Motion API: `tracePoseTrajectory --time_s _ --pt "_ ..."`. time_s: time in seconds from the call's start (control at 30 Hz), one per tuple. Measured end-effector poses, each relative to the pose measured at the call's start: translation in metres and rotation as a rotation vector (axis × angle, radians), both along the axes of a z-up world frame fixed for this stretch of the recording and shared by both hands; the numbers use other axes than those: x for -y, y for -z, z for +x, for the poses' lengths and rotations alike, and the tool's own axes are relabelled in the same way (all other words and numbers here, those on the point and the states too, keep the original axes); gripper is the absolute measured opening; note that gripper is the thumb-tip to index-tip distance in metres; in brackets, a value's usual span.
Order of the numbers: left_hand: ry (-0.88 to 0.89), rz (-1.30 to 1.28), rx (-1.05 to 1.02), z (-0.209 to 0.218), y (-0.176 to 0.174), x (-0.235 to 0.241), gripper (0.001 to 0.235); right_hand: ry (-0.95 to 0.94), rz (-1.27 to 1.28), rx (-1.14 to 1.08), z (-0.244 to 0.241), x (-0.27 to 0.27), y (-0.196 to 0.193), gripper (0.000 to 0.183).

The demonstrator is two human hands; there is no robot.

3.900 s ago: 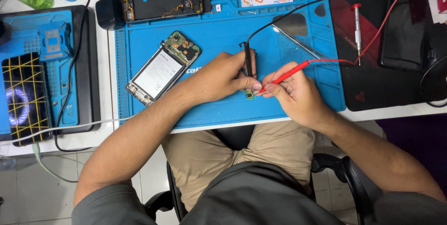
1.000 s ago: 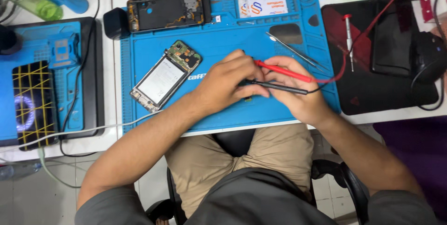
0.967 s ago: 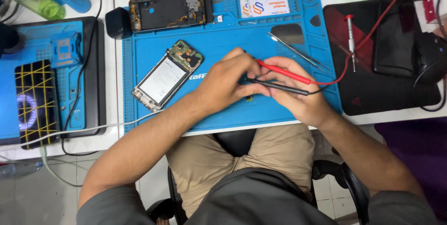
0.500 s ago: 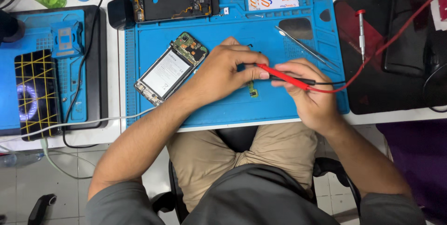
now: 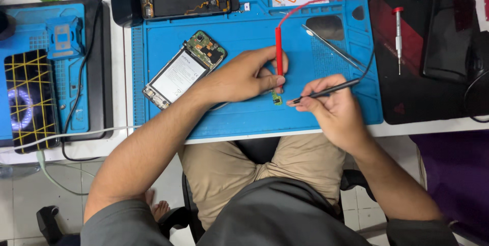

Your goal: The person uses a multimeter to test the battery of a disassembled smartphone. They then use a screwdriver to remove a small circuit board from the phone and test it with the multimeter before placing it back on the workbench.

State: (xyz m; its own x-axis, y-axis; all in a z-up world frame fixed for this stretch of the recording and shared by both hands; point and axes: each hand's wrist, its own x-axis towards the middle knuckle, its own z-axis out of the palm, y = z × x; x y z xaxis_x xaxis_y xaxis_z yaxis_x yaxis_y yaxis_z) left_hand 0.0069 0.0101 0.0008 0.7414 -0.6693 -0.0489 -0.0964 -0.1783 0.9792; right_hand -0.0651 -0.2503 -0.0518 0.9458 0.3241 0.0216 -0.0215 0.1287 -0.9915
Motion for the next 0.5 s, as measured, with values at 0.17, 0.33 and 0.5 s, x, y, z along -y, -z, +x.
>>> tracePoseTrajectory --time_s 0.17,0.33,0.5 --pt "0.013 0.053 0.145 -0.0025 -0.0068 -0.0001 0.020 -0.031 -0.032 0.013 0.0020 -0.0069 0.0037 0.031" --pt "0.022 0.070 0.179 -0.0032 -0.0079 0.0014 0.021 -0.035 -0.016 0.054 0.0010 -0.0085 0.0044 0.030" --pt "0.022 0.070 0.244 -0.0034 -0.0050 0.0025 0.022 -0.035 -0.054 0.065 0.0000 -0.0095 0.0026 0.028"
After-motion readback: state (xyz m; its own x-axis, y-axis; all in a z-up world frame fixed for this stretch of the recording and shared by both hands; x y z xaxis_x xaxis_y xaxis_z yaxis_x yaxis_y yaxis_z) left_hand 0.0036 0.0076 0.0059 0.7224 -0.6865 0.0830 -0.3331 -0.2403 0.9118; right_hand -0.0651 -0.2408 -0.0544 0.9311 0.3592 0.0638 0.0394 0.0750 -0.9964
